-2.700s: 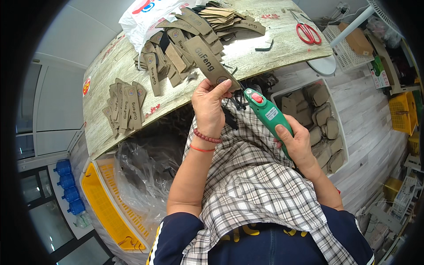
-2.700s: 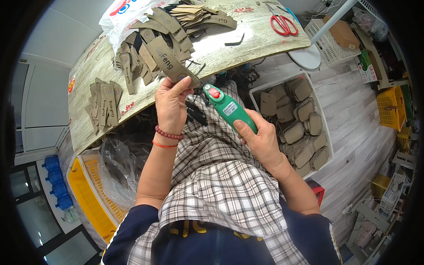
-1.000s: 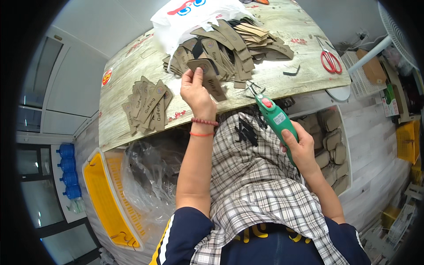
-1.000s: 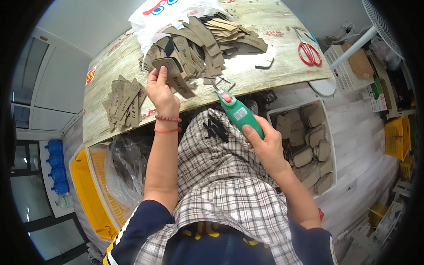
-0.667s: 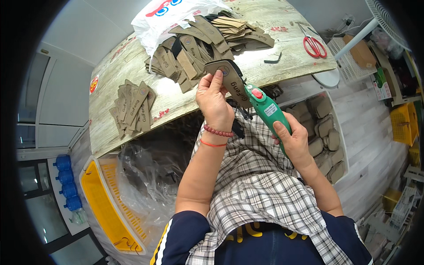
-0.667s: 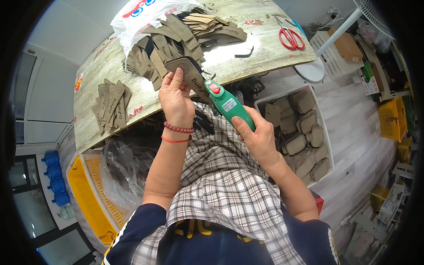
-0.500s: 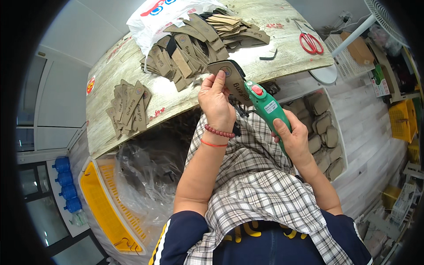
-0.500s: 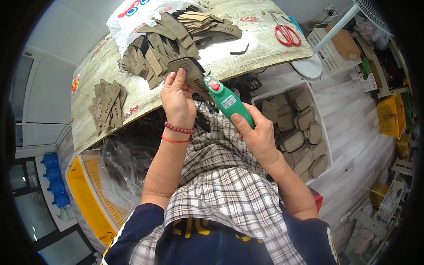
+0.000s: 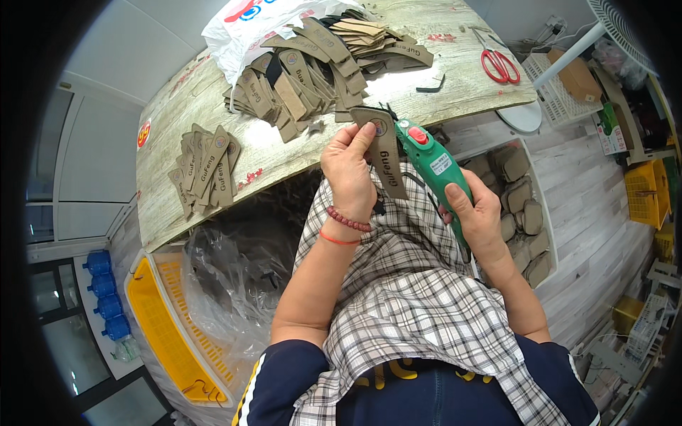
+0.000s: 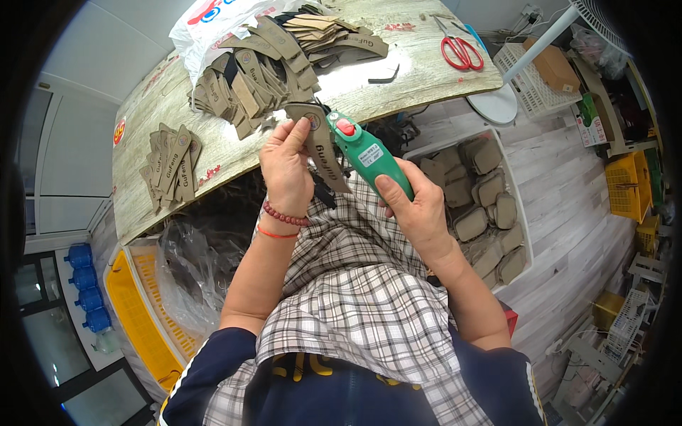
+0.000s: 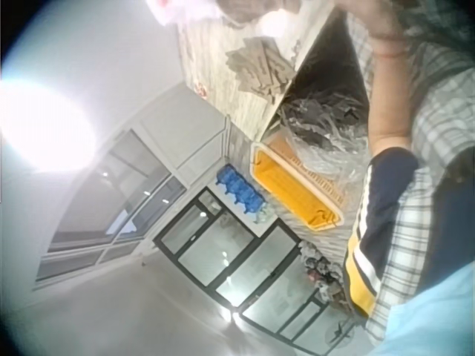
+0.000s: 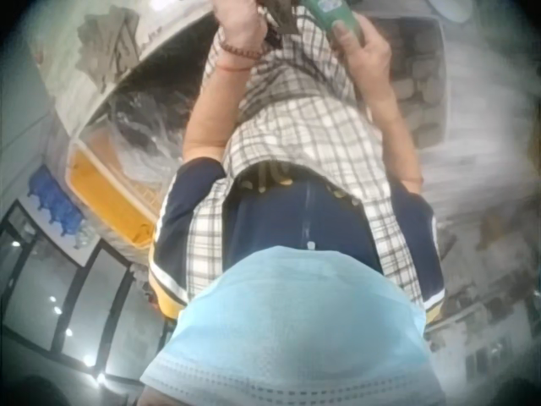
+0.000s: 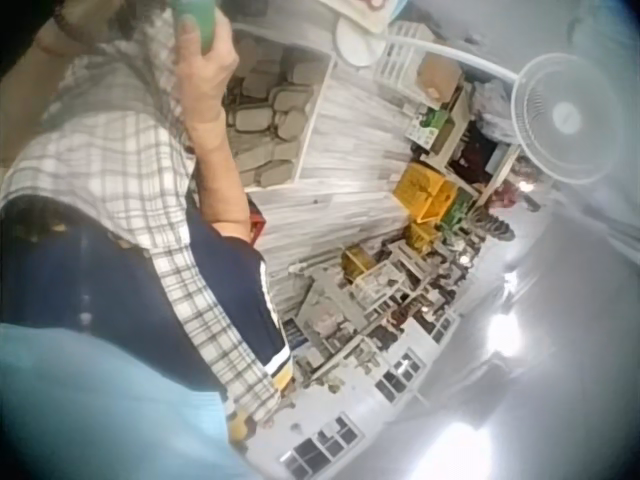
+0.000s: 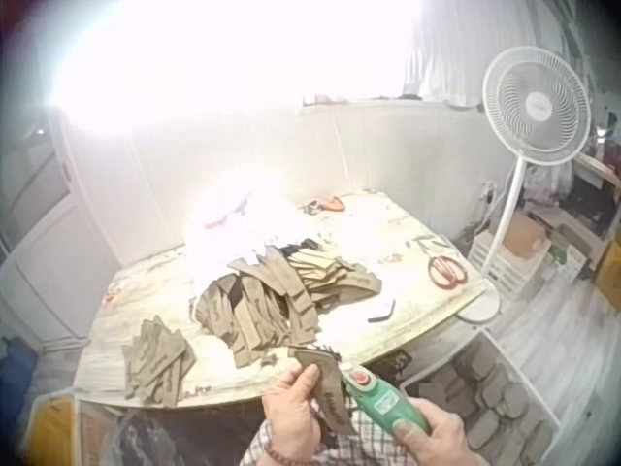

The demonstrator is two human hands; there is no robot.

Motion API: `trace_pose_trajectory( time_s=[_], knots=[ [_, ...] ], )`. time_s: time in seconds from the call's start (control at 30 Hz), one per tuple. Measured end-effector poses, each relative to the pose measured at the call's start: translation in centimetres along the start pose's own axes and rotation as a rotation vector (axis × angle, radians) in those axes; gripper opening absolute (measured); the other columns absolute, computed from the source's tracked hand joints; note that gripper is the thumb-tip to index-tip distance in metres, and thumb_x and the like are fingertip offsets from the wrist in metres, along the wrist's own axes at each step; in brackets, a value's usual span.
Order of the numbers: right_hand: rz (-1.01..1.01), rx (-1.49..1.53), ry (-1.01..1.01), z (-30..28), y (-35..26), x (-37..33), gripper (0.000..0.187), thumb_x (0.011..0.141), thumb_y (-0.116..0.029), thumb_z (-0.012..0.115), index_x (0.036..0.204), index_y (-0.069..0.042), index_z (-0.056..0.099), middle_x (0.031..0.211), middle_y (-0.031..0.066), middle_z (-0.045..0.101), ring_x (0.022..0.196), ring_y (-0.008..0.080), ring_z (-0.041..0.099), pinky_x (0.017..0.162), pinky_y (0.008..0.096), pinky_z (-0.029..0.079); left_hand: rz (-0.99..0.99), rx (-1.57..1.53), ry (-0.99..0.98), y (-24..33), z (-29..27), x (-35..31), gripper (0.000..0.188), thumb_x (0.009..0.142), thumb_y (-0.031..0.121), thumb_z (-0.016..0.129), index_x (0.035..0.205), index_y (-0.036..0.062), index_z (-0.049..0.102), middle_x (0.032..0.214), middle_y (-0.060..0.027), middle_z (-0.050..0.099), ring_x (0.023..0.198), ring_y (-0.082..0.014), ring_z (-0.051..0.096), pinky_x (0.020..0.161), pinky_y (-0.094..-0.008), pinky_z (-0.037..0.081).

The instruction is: The person retrieves cardboard tags from a plastic bag and uses a green rotary tool to trim the edges of each tag one by one. The trimmed tags are placed on the table as the person continues processing the batch.

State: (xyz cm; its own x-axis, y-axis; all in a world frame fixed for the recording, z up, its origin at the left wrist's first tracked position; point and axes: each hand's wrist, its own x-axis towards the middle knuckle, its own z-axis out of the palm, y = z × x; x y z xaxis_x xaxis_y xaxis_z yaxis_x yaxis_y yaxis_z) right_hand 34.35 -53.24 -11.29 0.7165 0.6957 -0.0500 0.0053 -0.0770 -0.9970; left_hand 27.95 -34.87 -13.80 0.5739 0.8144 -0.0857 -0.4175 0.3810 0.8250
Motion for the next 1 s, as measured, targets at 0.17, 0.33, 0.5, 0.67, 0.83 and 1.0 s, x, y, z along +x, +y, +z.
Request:
trace_pose_trajectory(
  time_s=[0.17, 0.33, 0.5, 0.67, 0.83, 1.0],
  knots=[
    [0.003, 0.009, -0.028, -0.2, 0.3, -0.1, 0.042, 0.091, -0.034, 0.061, 0.112, 0.002, 0.059, 0.069, 0.0007, 0.057, 0.056, 0.0055, 0.05, 0.051, 0.0211, 0.042, 0.153, 0.142, -0.006, 1.0, -0.6, 0.7, 0.012, 0.09, 0.006, 0.061, 0.093, -0.0035, 0.066, 0.084, -0.0041, 0.067, 0.071, -0.0072, 0.06, 0.064, -0.0198, 0.048],
    [-0.002, 0.001, -0.05, -0.2, 0.4, -0.2, 0.041, 0.091, -0.034, 0.061, 0.111, 0.002, 0.059, 0.07, 0.0011, 0.057, 0.057, 0.0055, 0.051, 0.051, 0.0209, 0.043, 0.214, 0.352, -0.022, 2.1, -0.5, 0.7, 0.013, 0.09, 0.008, 0.061, 0.093, -0.0033, 0.067, 0.083, -0.0022, 0.066, 0.073, -0.0056, 0.057, 0.067, -0.0194, 0.046],
    [-0.004, 0.0, -0.05, -0.2, 0.4, -0.2, 0.041, 0.091, -0.035, 0.061, 0.111, 0.002, 0.059, 0.071, 0.0011, 0.057, 0.057, 0.0056, 0.051, 0.051, 0.0211, 0.043, 0.305, 0.604, -0.097, 1.4, -1.5, 1.0, 0.014, 0.09, 0.008, 0.061, 0.093, -0.0041, 0.067, 0.081, -0.0003, 0.064, 0.072, -0.0048, 0.054, 0.066, -0.0196, 0.045],
    [-0.001, 0.013, -0.051, -0.4, 0.3, 0.0, 0.042, 0.091, -0.035, 0.061, 0.111, 0.001, 0.059, 0.072, 0.0012, 0.057, 0.058, 0.0058, 0.051, 0.051, 0.0211, 0.043, 0.296, 0.693, -0.192, 1.6, -1.2, 0.4, 0.013, 0.089, 0.008, 0.061, 0.092, -0.0044, 0.066, 0.079, -0.0006, 0.063, 0.072, -0.0058, 0.053, 0.066, -0.0211, 0.044],
    [-0.002, 0.013, -0.041, -0.3, -0.1, 0.3, 0.043, 0.092, -0.035, 0.06, 0.113, 0.002, 0.058, 0.073, 0.0017, 0.057, 0.059, 0.0062, 0.052, 0.052, 0.0213, 0.043, 0.273, 0.825, -0.247, 2.8, -1.1, 0.4, 0.011, 0.088, 0.006, 0.061, 0.088, -0.0049, 0.064, 0.076, -0.0028, 0.061, 0.069, -0.009, 0.054, 0.065, -0.0232, 0.044],
    [0.006, 0.033, 0.001, -0.5, 0.2, 0.0, 0.043, 0.092, -0.034, 0.059, 0.115, 0.002, 0.057, 0.078, 0.0024, 0.059, 0.063, 0.0069, 0.054, 0.052, 0.0218, 0.044, 0.116, 0.111, 0.094, 3.4, -2.7, 3.3, 0.004, 0.088, 0.002, 0.058, 0.091, -0.0014, 0.058, 0.084, -0.008, 0.064, 0.076, -0.0163, 0.061, 0.071, -0.0279, 0.051]
  ],
)
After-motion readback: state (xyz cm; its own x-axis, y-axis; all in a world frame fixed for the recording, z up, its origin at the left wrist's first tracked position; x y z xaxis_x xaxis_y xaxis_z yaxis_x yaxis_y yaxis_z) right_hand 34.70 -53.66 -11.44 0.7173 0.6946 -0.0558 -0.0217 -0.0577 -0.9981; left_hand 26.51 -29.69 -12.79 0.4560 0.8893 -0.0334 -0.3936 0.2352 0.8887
